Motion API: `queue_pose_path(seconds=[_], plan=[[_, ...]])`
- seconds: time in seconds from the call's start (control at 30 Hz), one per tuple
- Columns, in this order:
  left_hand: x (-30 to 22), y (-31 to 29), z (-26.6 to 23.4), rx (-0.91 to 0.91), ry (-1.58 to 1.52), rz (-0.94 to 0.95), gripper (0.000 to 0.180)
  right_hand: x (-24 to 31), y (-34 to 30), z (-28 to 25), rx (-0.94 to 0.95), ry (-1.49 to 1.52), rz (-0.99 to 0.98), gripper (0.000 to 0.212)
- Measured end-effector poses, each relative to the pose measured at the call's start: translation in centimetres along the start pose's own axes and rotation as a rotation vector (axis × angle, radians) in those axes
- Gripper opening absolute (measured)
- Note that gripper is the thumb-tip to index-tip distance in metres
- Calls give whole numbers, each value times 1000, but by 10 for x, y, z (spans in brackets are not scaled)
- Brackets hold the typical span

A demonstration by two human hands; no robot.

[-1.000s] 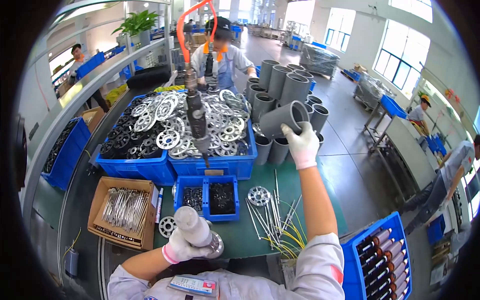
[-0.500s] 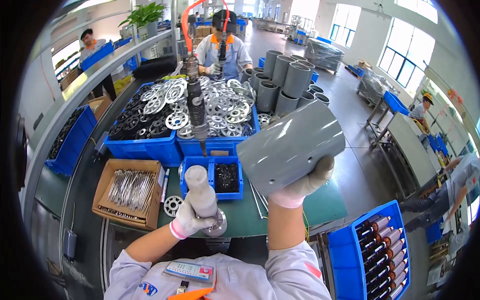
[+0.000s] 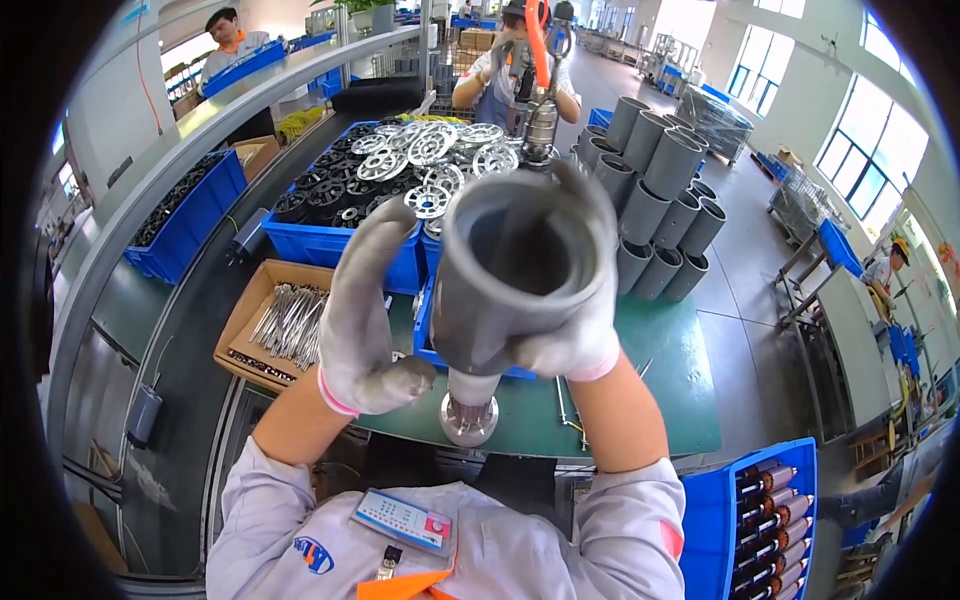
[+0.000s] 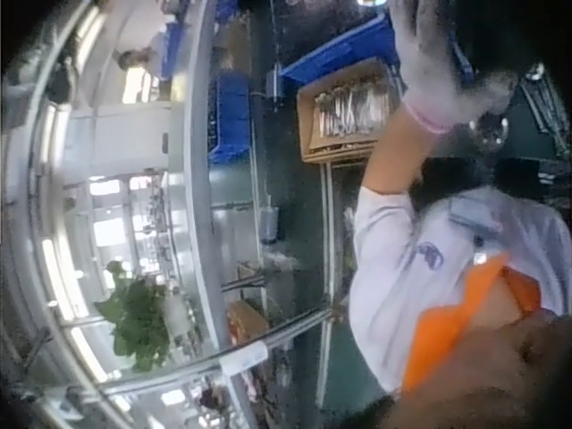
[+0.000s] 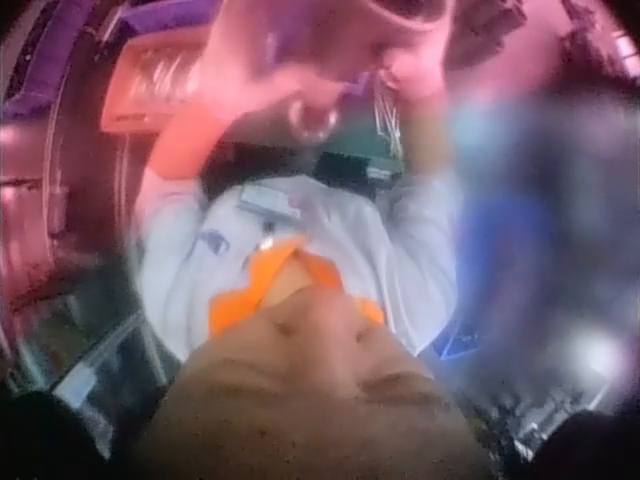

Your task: The person assembles electric motors by inserting rotors into cylindrical housings, attaching end caps, inserting long bolts, and tightening them using a power screwdriver before placing the assembled motors onto a conveyor belt.

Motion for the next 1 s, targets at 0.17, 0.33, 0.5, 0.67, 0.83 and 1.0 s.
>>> queue_pose_path(seconds=[0.17, 0.33, 0.5, 0.67, 0.83, 1.0], plan=[[-1, 9, 39, 428, 132, 58, 34, -50, -52, -13, 108, -54, 279, 124], [1, -8, 49, 267, 11, 15, 32, -69, -83, -18, 298, -68, 479, 94], [5, -13, 47, 400, -51, -181, 39, -109, -121, -14, 472, -522, 349, 67], [33, -19, 5, 64, -138, -79, 53, -110, -142, -15, 156, -30, 605, 108], [108, -58, -45, -133, -53, -636, 67, -117, -152, -20, 263, -98, 433, 122], [173, -132, -25, 182, 283, -907, 53, -117, -149, -17, 302, -17, 404, 117]])
Point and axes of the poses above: each hand's wrist, its own y-axis towards the middle knuckle, its own z-axis out of the palm, x = y × z, the point moved 5 cm from there along y, towards the middle knuckle, and after that the axes turned 11 degrees about x, right-handed, at the moved point
